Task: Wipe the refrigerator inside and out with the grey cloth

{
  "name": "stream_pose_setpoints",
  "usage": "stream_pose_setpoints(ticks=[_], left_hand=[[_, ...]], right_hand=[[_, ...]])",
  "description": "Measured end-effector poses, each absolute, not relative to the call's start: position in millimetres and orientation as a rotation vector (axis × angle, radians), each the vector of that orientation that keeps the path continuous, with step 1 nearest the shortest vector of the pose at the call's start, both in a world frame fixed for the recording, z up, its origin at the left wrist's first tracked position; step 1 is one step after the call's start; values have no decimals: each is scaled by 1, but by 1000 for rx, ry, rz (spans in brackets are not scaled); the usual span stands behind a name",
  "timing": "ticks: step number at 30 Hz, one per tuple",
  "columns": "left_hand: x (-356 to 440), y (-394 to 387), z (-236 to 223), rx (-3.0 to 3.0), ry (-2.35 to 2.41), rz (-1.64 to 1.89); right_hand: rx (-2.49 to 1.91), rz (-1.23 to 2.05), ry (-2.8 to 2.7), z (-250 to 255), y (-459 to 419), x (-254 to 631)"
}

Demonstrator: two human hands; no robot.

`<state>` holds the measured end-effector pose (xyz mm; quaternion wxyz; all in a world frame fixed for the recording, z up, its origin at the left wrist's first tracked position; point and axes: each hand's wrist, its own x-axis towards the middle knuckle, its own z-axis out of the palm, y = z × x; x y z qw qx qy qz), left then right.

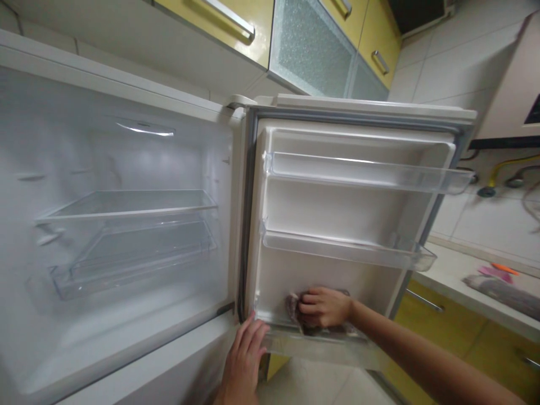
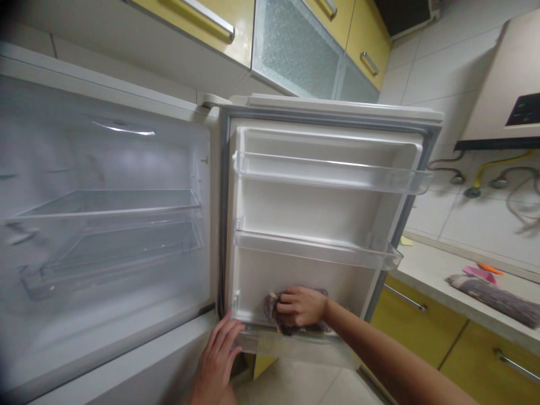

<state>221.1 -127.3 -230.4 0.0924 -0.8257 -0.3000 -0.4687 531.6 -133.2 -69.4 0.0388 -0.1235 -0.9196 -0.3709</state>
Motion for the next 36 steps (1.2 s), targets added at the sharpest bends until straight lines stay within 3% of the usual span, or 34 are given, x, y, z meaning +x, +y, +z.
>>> stream_pose_setpoints(ticks=[5,9,14,17,22,26,32,36], left_hand=[[223,-132,-228,-2471,-959,-1367],[222,-133,-224,-2482,-964,-1351],[220,-130,-224,-2503,-936,-1334],[221,-128,-230,-2545,-950,-1316],[228,-124,-244,-2522,-1005,-1336],[230,-123,-247,-2509,-990,-1372],[231,-125,-244,-2583,-1037,-1357],[235,-131,-240,-2572,-1096,-1378]], right_hand=[[-629,-1388,-2328,-19,-102,470],[-764,-1314,-2123,-31,-91,447],[-485,-1030,-2677,-83,-111,492],[-396,-933,-2873,-88,-132,535],[-415,-1169,-2804,-41,-151,558],[-738,-1337,-2304,-14,-132,516],[-882,-1111,-1808,-59,-80,418],[-848,-1068,-2043,-87,-82,430]])
